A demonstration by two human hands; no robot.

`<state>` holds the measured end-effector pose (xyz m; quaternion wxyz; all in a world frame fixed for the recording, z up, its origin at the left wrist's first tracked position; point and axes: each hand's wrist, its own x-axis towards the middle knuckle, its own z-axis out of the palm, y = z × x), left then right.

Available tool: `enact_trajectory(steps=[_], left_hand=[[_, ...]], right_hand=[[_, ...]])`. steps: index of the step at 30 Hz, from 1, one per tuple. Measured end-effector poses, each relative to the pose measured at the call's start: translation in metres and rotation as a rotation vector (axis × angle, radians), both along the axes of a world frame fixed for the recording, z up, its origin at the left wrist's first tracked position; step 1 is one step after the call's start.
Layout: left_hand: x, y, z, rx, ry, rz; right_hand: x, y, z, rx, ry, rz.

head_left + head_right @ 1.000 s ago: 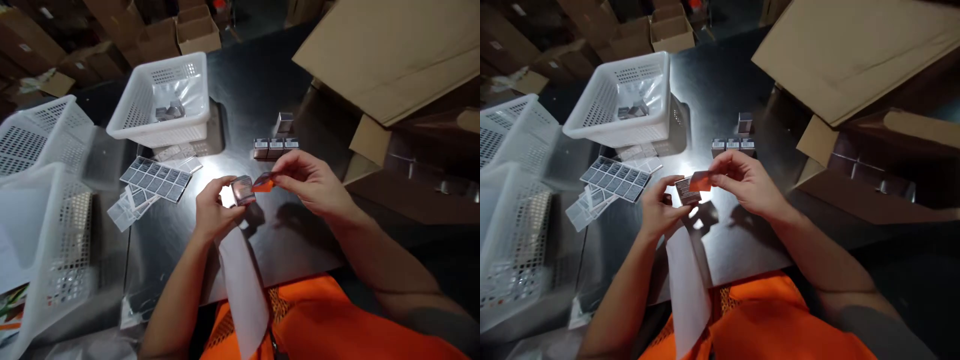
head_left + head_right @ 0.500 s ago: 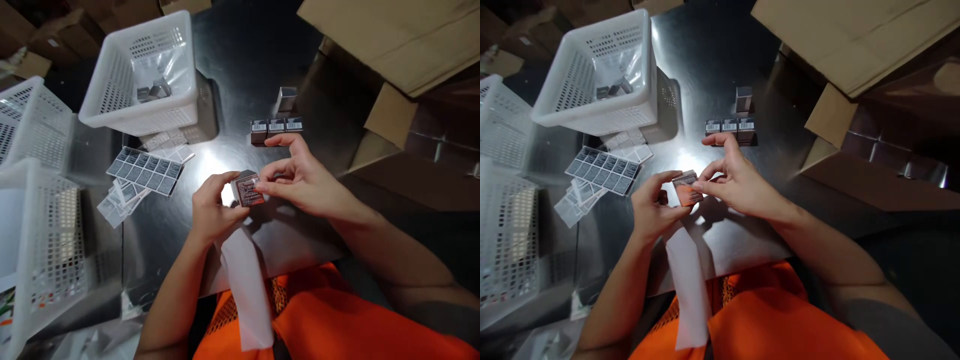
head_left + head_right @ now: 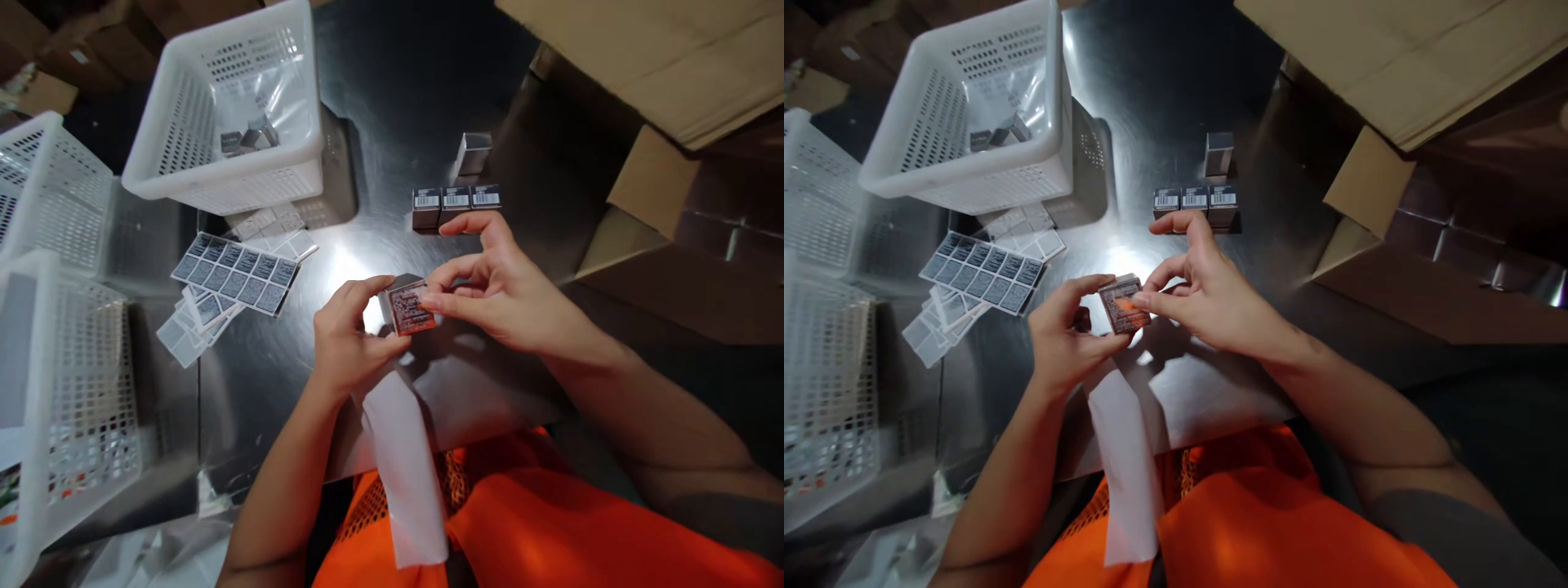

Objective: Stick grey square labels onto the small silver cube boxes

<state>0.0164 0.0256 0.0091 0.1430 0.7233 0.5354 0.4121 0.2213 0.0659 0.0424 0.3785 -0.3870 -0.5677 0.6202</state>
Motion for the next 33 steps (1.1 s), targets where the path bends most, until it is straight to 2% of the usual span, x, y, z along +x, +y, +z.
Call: enact_trajectory(steps=[9,12,14,16,18,19,21,25,27,30,31,33], left_hand=[[0.003,-0.001,0.002,-0.012,-0.005,0.038],[0.004,-0.002,0.002,-0.034,-0.004,0.034],[0.003,-0.002,0.003,-0.055,-0.019,0.049],[0.002,0.0,0.003,-0.082,-0.043,0.139],[0.0,0.002,0.003,-0.106,-0.051,0.299],[-0.001,0.004,0.003,-0.111,-0.046,0.38],[-0.004,0.008,0.001,-0.108,-0.025,0.509],[-0.011,0.017,-0.004,-0.124,-0.016,0.64],[-0.017,0.021,-0.005,-0.151,-0.046,0.676],[-0.027,0.026,-0.005,-0.271,-0.103,0.668],[-0.031,0.027,-0.005,-0.331,-0.103,0.64],[-0.035,0.029,-0.007,-0.437,-0.067,0.582]], right_hand=[[-0.006,-0.005,0.0,0.027,-0.026,-0.07],[-0.005,-0.004,-0.002,0.11,-0.124,-0.144],[-0.001,0.0,-0.003,0.211,-0.227,-0.24],[0.004,0.002,-0.002,0.326,-0.291,-0.36],[0.004,-0.002,0.001,0.433,-0.308,-0.409],[0.002,-0.007,0.001,0.492,-0.309,-0.387],[-0.008,-0.023,0.0,0.637,-0.324,-0.248],[-0.033,-0.052,-0.012,0.873,-0.453,0.084],[-0.038,-0.05,-0.019,0.836,-0.561,0.222],[-0.031,-0.025,-0.025,0.665,-0.589,0.366],[-0.027,-0.015,-0.025,0.634,-0.609,0.383],[-0.019,-0.002,-0.024,0.703,-0.721,0.334]])
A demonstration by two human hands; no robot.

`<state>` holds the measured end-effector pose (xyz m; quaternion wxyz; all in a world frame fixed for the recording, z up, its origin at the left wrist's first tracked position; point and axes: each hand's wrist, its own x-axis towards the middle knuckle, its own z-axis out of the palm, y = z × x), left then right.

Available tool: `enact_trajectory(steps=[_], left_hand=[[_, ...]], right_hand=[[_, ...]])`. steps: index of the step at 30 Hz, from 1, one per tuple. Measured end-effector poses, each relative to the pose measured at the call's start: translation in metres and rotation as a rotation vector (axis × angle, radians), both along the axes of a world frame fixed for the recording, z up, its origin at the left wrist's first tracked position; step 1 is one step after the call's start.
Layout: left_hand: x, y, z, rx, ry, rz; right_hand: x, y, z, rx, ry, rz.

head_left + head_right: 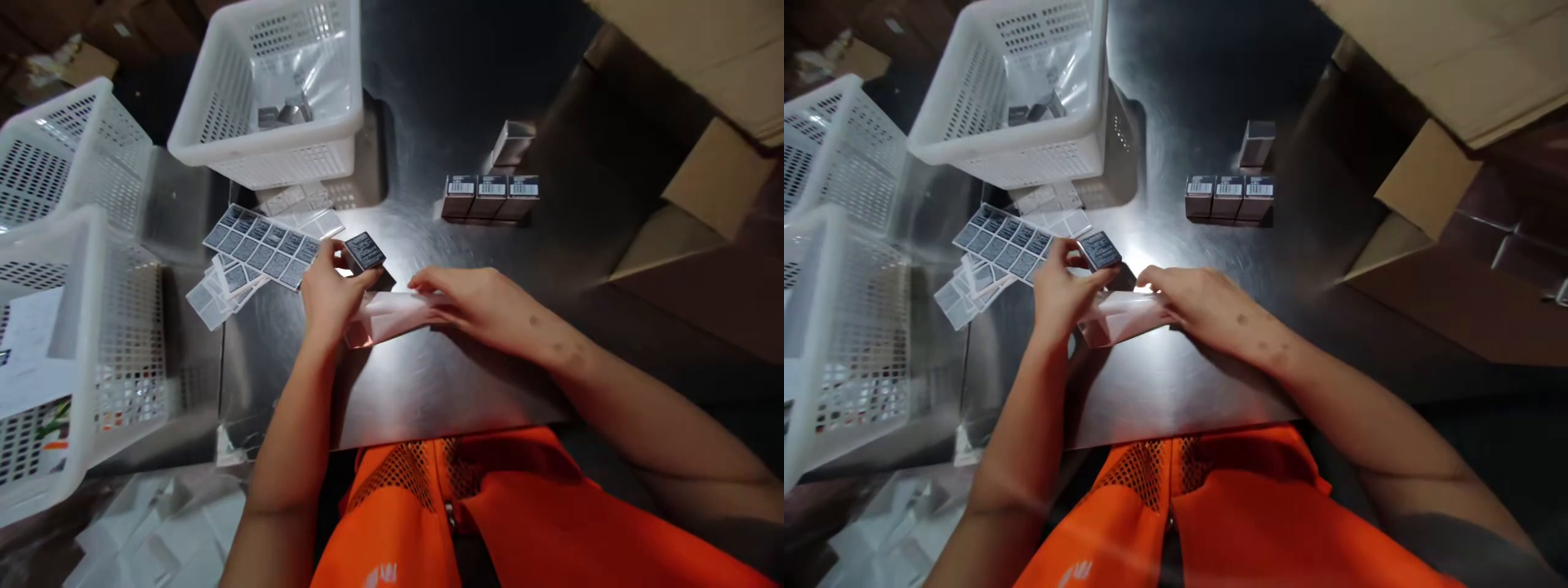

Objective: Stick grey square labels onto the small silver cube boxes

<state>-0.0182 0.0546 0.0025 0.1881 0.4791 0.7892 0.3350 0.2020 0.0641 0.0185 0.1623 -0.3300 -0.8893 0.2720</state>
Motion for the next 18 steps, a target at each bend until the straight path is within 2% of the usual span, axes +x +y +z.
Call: enact_trajectory(steps=[3,5,7,9,14,16,18], left_hand=[[0.001,0.001,-0.006,-0.055,0.033,-0.002],[0.003,0.003,-0.012,-0.014,0.041,0.035],[0.005,0.005,-0.017,0.043,-0.004,0.061],[0.006,0.006,-0.022,0.087,-0.132,0.077],[0.009,0.008,-0.022,0.063,-0.633,0.083],[0.01,0.008,-0.022,0.021,-0.71,0.073],[0.009,0.008,-0.022,-0.011,-0.684,0.055]], right_hand=[[-0.002,-0.002,0.002,0.357,-0.051,-0.129],[-0.012,-0.014,0.0,0.517,0.017,-0.115],[-0.027,-0.027,-0.006,0.558,0.07,-0.027],[-0.04,-0.032,-0.016,0.547,0.058,0.022],[-0.052,-0.023,-0.038,0.575,0.012,-0.026],[-0.049,-0.019,-0.041,0.591,0.056,-0.011],[-0.044,-0.016,-0.04,0.595,0.095,0.028]])
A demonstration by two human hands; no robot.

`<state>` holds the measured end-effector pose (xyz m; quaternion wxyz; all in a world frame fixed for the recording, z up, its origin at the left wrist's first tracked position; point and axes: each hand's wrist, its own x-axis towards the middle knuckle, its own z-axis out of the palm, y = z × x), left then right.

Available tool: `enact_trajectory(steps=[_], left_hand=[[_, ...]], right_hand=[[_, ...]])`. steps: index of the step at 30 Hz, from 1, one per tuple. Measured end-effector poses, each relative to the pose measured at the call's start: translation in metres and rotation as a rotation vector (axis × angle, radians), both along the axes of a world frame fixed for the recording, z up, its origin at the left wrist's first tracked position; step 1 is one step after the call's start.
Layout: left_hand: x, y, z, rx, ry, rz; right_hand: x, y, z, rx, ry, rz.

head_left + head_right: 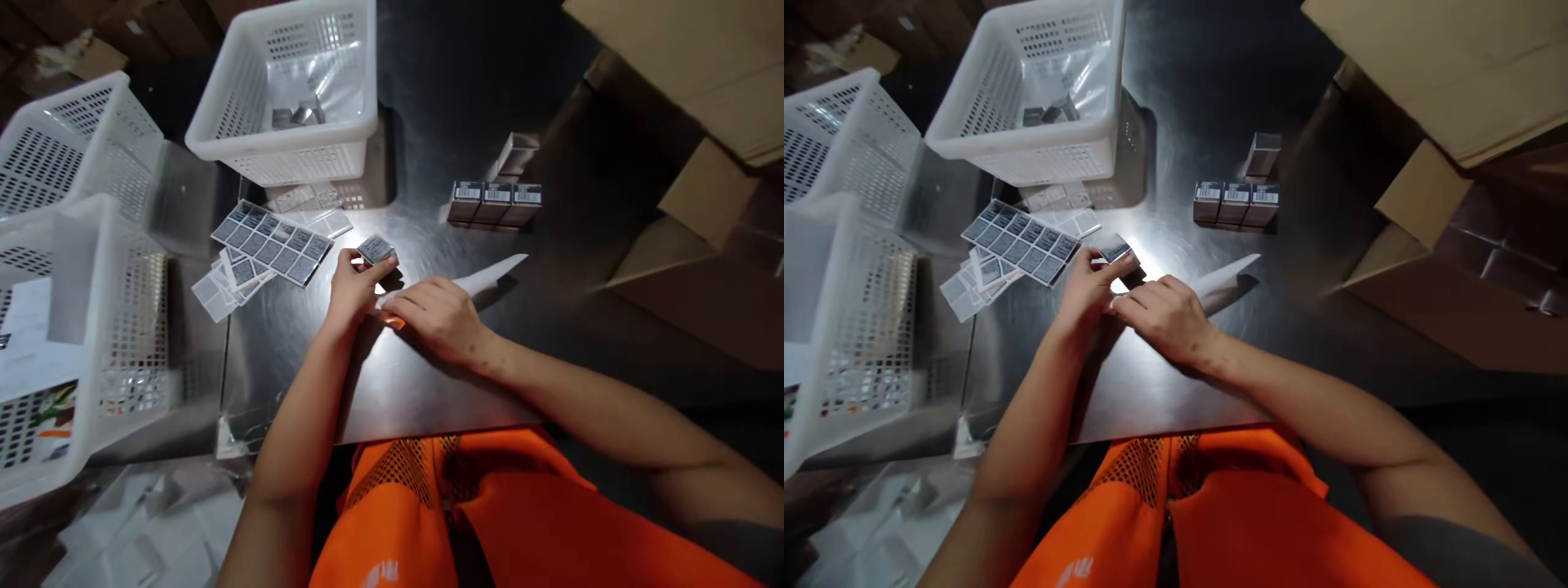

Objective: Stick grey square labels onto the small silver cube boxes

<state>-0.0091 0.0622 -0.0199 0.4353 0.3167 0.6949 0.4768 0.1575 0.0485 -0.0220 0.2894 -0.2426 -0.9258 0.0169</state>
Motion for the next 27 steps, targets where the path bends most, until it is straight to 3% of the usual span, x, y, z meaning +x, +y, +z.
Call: enact_trajectory(steps=[8,21,24,27], left_hand=[[-0.002,-0.004,0.0,-0.023,0.283,-0.123],[0.002,-0.006,0.012,-0.012,0.341,-0.112],[0.002,-0.005,0.01,0.048,0.337,-0.098],[0.003,-0.004,0.008,0.169,0.349,-0.086]], right_hand=[[0.007,0.004,0.003,0.025,0.049,0.115],[-0.001,-0.007,0.013,0.289,0.108,0.086],[-0.001,-0.011,0.018,0.346,0.16,0.15],[0.006,-0.014,0.029,0.167,0.297,0.305]])
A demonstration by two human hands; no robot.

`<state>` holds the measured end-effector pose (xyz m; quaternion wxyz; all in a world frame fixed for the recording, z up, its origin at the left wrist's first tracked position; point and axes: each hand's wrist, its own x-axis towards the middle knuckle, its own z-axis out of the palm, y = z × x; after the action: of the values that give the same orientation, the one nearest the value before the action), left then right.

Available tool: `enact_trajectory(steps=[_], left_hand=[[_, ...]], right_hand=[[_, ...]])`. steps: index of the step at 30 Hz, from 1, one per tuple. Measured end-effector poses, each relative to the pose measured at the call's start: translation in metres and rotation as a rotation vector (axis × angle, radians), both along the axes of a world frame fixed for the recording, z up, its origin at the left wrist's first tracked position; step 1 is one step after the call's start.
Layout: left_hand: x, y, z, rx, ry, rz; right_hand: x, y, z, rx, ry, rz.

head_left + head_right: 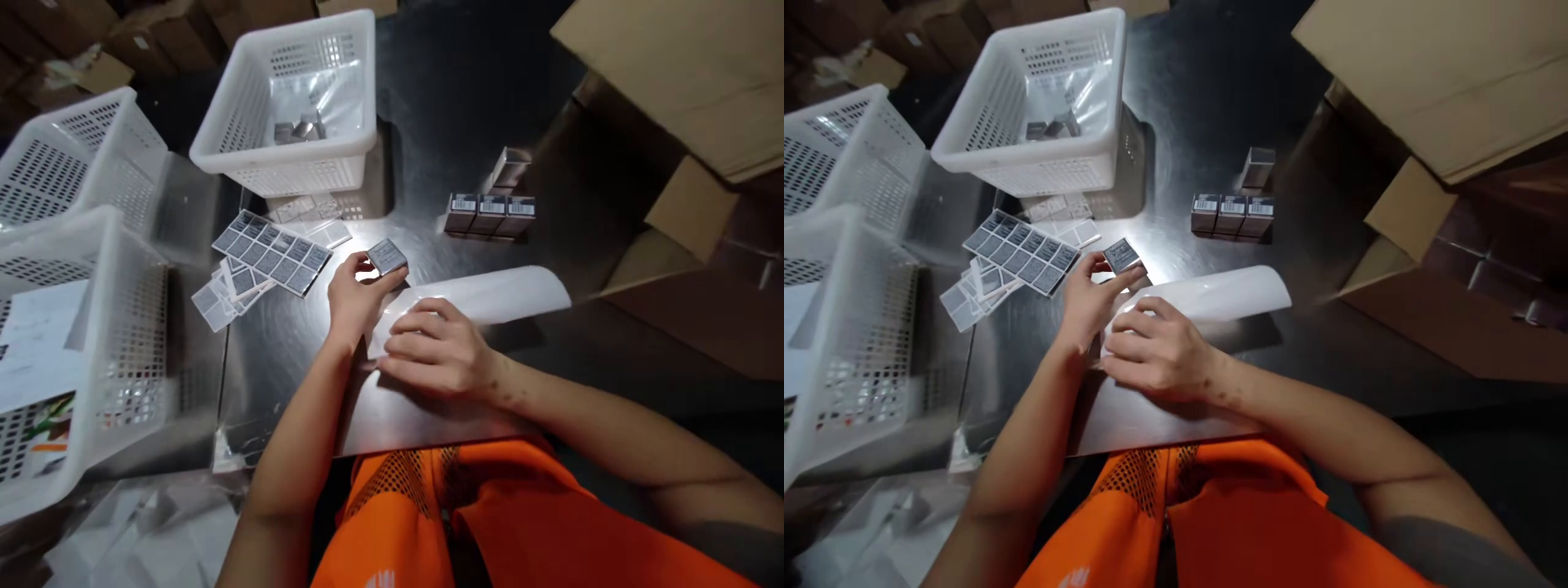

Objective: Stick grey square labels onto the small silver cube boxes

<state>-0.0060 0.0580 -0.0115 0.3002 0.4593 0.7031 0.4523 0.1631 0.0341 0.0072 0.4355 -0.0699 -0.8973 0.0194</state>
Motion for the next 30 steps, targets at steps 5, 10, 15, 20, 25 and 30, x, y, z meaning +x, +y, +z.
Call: enact_trajectory(steps=[5,10,15,20,25,30], left_hand=[[0.005,-0.007,0.003,0.329,0.264,-0.14],[0.017,-0.02,0.008,0.471,0.389,-0.31],[0.024,-0.025,0.01,0.397,0.264,-0.353],[0.025,-0.024,0.007,0.191,-0.121,-0.468],[0.027,-0.022,0.003,0.104,-0.437,-0.517],[0.03,-0.024,0.008,0.023,-0.429,-0.468]], right_hand=[[0.028,0.011,0.029,-0.763,0.424,0.109],[0.054,0.037,0.034,-1.321,0.527,-0.148],[0.07,0.052,0.036,-1.595,0.547,-0.057],[0.072,0.052,0.045,-1.761,0.53,0.046],[0.072,0.048,0.041,-1.708,0.459,-0.02],[0.069,0.044,0.032,-1.633,0.425,-0.058]])
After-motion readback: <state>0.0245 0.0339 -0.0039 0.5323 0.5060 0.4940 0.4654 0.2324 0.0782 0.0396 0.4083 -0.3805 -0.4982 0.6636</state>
